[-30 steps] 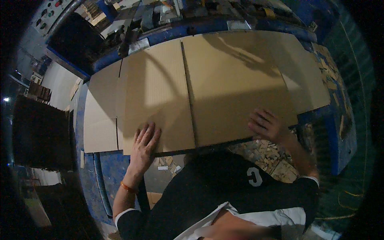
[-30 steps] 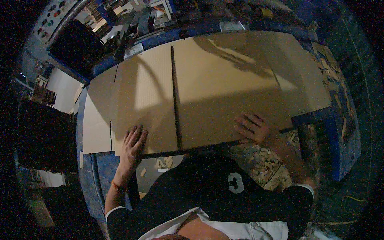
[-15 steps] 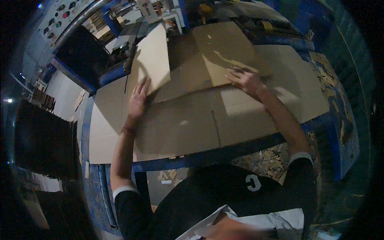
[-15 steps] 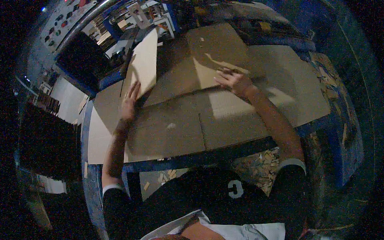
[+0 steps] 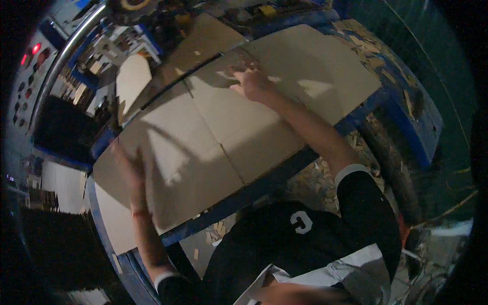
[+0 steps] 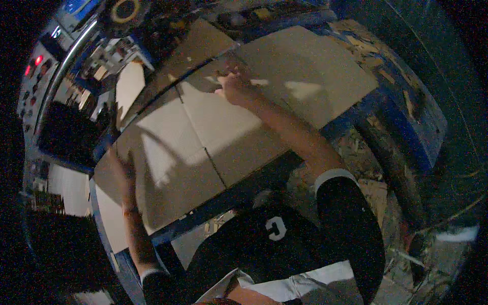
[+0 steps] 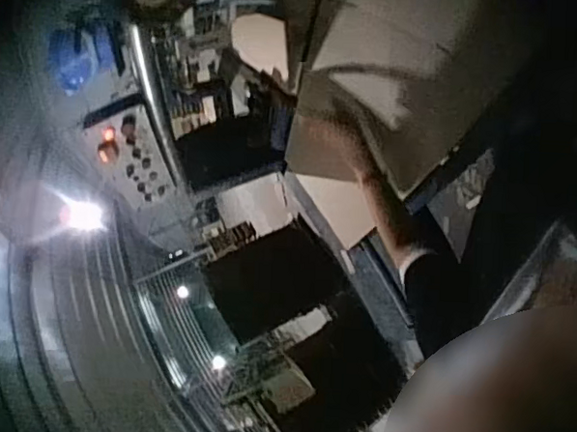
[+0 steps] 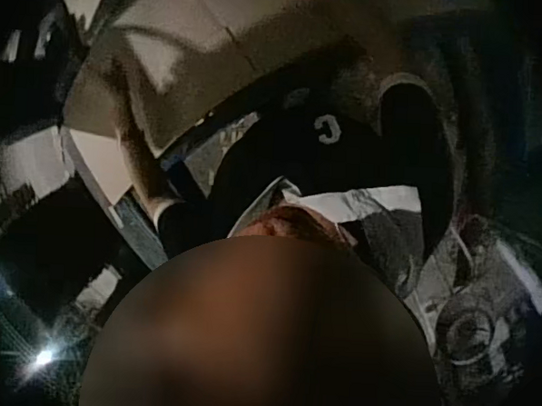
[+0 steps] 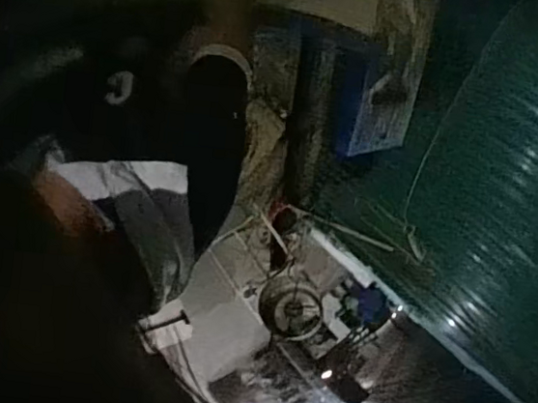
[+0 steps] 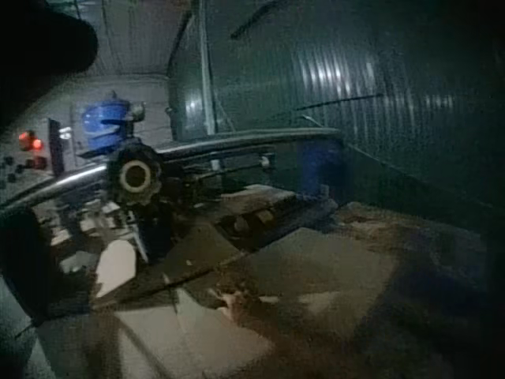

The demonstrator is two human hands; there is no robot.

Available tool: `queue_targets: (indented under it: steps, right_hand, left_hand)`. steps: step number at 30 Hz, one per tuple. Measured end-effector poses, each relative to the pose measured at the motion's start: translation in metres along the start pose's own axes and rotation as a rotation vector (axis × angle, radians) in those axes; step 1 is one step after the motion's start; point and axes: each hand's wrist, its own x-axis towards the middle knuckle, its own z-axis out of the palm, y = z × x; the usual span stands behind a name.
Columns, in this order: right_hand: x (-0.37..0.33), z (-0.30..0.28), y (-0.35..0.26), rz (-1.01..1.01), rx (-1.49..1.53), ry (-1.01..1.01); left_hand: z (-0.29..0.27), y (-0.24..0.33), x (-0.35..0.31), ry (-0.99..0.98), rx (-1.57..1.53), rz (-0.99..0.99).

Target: The person repeatedly picks up flat cardboard sheets from a machine table and stacks them on the floor. The person handles the sheets one at a time, aligning them into a growing pile.

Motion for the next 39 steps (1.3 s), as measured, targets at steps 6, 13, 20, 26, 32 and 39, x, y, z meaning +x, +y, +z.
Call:
queue_targets:
  steps: [6,13,20,26,32,39]
  right_hand:
    - [-0.139,-0.087,0.157,0.679,0.288,0.404]
    - [-0.175,-0.08,0.202,0.818,0.011,0.365]
    - [-0.135,-0.117,0.182,0.464,1.093,1.257]
    - [-0.04,-0.195,0.198,0.491,0.759,0.897]
    - [-0.038,-0.246,0.153,0.278,0.911,0.827]
    - [-0.189,-0.184,0.053,0.159,0.266,0.181]
  left_hand:
    - [-0.074,-0.189,-0.18,0.337,0.245,-0.735]
    - [-0.104,-0.242,-0.249,0.059,-0.036,-1.198]
    - [-0.139,-0.164,-0.207,0.303,-0.287,-1.075]
    - [-0.138,-0.156,-0.197,0.257,-0.289,-1.058]
    - [-0.124,-0.157,-0.182,0.602,-0.776,-0.962]
    - [-0.154,-0.041,-0.176,0.489,-0.958,-0.804]
